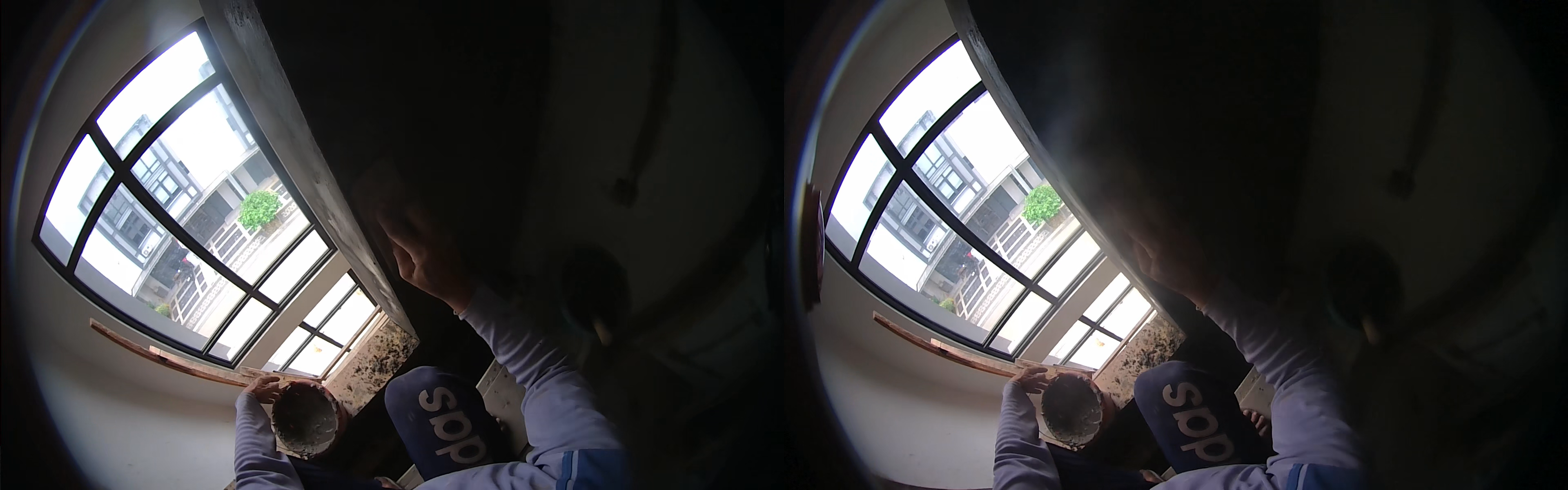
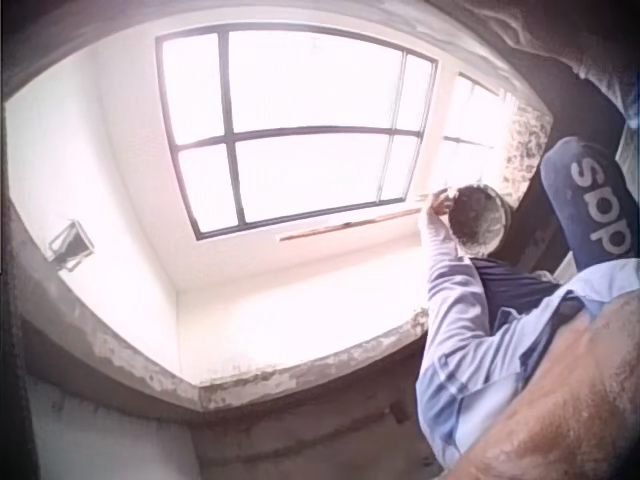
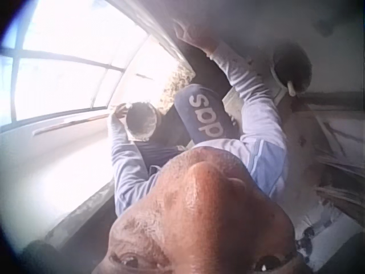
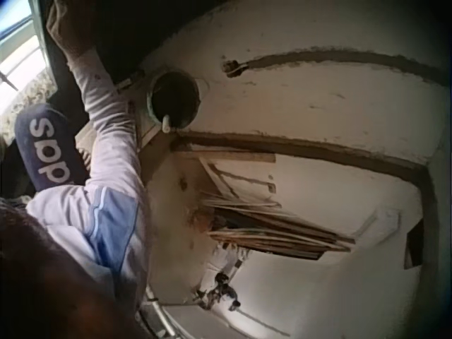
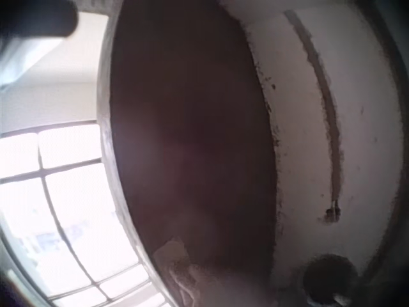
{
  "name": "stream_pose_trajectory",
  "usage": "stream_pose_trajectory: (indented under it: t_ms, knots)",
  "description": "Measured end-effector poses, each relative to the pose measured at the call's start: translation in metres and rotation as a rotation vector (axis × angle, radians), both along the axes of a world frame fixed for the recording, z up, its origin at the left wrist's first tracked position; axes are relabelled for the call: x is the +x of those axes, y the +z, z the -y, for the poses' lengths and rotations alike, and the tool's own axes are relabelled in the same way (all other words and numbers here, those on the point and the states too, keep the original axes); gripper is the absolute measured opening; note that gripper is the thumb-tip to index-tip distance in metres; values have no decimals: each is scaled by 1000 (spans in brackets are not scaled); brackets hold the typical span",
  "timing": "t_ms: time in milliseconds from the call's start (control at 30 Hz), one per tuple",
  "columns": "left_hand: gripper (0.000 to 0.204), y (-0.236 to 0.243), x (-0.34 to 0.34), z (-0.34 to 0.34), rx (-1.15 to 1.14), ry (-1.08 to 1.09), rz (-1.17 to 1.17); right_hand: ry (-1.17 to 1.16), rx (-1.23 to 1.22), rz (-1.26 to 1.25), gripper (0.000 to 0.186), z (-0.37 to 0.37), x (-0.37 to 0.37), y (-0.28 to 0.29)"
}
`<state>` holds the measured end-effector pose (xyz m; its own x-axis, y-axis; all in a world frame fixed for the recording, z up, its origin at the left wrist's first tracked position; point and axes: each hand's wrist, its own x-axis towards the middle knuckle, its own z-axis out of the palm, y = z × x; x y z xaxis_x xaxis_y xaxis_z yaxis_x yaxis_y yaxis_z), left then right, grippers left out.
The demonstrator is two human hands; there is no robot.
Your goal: The person uses a wooden trowel to smooth wet concrete onto the side of a concrete beam, repeatedly dipping the tool into a bucket of mortar.
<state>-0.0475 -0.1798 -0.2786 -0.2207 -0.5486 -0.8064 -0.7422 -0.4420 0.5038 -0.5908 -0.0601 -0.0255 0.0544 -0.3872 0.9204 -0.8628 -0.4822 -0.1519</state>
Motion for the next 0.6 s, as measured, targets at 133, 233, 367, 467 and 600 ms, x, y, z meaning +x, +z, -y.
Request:
stream_pose_trajectory:
  t_ms: [133, 233, 367, 467, 600]
  knots:
    - [45, -14, 10, 0, 36, 135, -194, 1, 109, 30, 38, -27, -14, -48]
    - [49, -26, 17, -3, -10, 21, -420, -39, 55, 66, 36, -9, -25, -30]
    - [55, -25, 9, 3, -89, -102, -566, -18, -281, -8, 33, 40, -12, 21]
    - [47, -12, -8, 7, -118, -45, -260, -136, -371, -49, 33, 53, -9, 73]
    - [48, 17, -29, -7, -22, 111, -138, -288, -367, -18, 34, 37, -29, 125]
